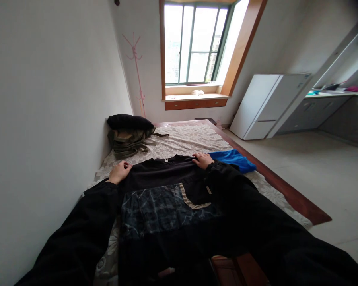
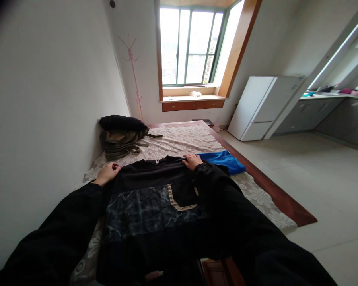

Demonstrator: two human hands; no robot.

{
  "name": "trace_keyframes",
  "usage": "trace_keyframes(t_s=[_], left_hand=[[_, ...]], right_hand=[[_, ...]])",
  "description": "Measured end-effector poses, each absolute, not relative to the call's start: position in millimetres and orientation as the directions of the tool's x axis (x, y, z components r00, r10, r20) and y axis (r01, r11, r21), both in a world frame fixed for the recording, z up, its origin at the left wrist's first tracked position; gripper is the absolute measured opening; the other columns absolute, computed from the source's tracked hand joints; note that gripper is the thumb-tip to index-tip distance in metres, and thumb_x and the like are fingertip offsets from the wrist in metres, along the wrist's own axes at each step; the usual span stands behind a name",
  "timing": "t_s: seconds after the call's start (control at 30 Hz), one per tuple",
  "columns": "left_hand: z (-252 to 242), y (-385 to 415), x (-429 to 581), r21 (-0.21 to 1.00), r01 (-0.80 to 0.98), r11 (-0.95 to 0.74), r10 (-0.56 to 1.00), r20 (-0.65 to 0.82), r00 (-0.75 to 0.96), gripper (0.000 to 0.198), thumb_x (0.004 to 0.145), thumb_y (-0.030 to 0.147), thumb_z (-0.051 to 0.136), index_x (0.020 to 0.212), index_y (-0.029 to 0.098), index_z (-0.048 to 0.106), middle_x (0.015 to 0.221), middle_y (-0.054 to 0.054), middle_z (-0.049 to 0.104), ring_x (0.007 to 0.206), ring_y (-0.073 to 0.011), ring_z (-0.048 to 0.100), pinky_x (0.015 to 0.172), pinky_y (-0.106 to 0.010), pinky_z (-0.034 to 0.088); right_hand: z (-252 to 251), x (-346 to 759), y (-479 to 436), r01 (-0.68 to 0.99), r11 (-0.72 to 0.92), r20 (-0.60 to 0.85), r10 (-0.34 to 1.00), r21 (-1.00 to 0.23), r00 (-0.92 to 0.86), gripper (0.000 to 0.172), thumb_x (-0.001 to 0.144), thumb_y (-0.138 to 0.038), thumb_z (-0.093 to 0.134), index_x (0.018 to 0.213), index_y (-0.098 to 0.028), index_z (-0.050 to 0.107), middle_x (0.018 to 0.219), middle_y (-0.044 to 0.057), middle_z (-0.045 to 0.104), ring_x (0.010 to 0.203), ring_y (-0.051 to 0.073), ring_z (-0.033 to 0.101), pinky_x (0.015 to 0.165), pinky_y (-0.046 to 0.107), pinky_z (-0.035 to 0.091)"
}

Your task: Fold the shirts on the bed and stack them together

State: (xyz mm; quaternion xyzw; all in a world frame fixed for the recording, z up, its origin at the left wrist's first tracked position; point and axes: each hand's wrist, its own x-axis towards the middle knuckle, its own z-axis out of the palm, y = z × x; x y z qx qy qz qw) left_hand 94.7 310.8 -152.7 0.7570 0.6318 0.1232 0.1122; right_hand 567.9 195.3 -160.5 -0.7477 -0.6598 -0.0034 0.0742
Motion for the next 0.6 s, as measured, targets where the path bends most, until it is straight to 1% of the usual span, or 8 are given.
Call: trace_keyframes(t_s=[0.07,0.13,0.2,0.27,0.33,0.43,0.5,0.6], left_hand=[[-154,318,105,0.364,0.913,-0.183,0.983,0.042,0.181,0.042,0.093,0.053,0.054,0.114,0.019,0.070,0.110,-0.011,0.078,0.102,-0.0255,0.071,0.079,-0.029,0.051],[-156,325,114,0.388,0.901,-0.195,0.980,0.034,0.197,0.041,0.090,0.053,0.060,0.110,0.020,0.072,0.107,-0.010,0.078,0.100,-0.0261,0.072,0.078,-0.030,0.051],[-157,330,122,0.409,0.886,-0.218,0.974,0.030,0.226,0.037,0.087,0.051,0.066,0.105,0.020,0.074,0.105,-0.010,0.079,0.100,-0.0264,0.072,0.078,-0.029,0.051],[-158,334,128,0.429,0.869,-0.246,0.967,0.040,0.253,0.031,0.087,0.046,0.067,0.102,0.020,0.075,0.105,-0.009,0.079,0.101,-0.0255,0.071,0.080,-0.029,0.052],[-159,336,134,0.443,0.859,-0.256,0.965,0.061,0.256,0.026,0.090,0.040,0.063,0.104,0.020,0.074,0.107,-0.009,0.078,0.103,-0.0246,0.071,0.082,-0.029,0.051],[-162,336,140,0.441,0.863,-0.247,0.969,0.098,0.228,0.025,0.094,0.033,0.057,0.109,0.020,0.070,0.116,-0.011,0.076,0.109,-0.0259,0.068,0.087,-0.032,0.050],[-165,335,143,0.431,0.872,-0.234,0.972,0.106,0.209,0.024,0.095,0.032,0.054,0.111,0.020,0.068,0.120,-0.012,0.074,0.112,-0.0287,0.067,0.089,-0.034,0.048],[-165,337,148,0.425,0.880,-0.212,0.977,0.087,0.194,0.025,0.096,0.035,0.052,0.111,0.020,0.065,0.115,-0.014,0.075,0.109,-0.0308,0.068,0.086,-0.036,0.047]], right_hand=[[-163,560,207,0.983,-0.132,0.079,0.987,-0.124,0.143,0.035,0.101,-0.043,0.051,0.126,-0.025,0.066,0.135,0.011,0.064,0.126,0.029,0.055,0.105,0.042,0.039],[-164,557,217,0.977,-0.162,0.064,0.983,-0.136,0.172,0.034,0.100,-0.043,0.051,0.122,-0.023,0.068,0.132,0.012,0.065,0.124,0.030,0.056,0.101,0.042,0.042],[-164,558,224,0.971,-0.186,0.051,0.979,-0.147,0.195,0.028,0.099,-0.040,0.055,0.115,-0.023,0.070,0.127,0.011,0.067,0.121,0.029,0.058,0.097,0.040,0.043],[-163,562,231,0.968,-0.195,0.039,0.978,-0.161,0.204,0.022,0.096,-0.035,0.058,0.110,-0.023,0.070,0.121,0.009,0.069,0.116,0.027,0.060,0.094,0.036,0.044],[-163,565,237,0.963,-0.204,0.033,0.976,-0.176,0.213,0.021,0.096,-0.031,0.056,0.112,-0.024,0.068,0.118,0.008,0.071,0.111,0.025,0.062,0.090,0.033,0.045],[-166,568,243,0.953,-0.238,0.031,0.968,-0.190,0.248,0.027,0.099,-0.029,0.049,0.121,-0.022,0.062,0.113,0.011,0.072,0.104,0.026,0.065,0.084,0.032,0.046],[-170,568,246,0.949,-0.251,0.024,0.965,-0.193,0.260,0.029,0.097,-0.027,0.050,0.123,-0.021,0.060,0.112,0.013,0.072,0.103,0.027,0.066,0.084,0.033,0.046],[-176,565,251,0.950,-0.241,0.006,0.969,-0.201,0.247,0.030,0.091,-0.025,0.056,0.121,-0.022,0.062,0.118,0.011,0.071,0.107,0.027,0.065,0.088,0.033,0.047]])
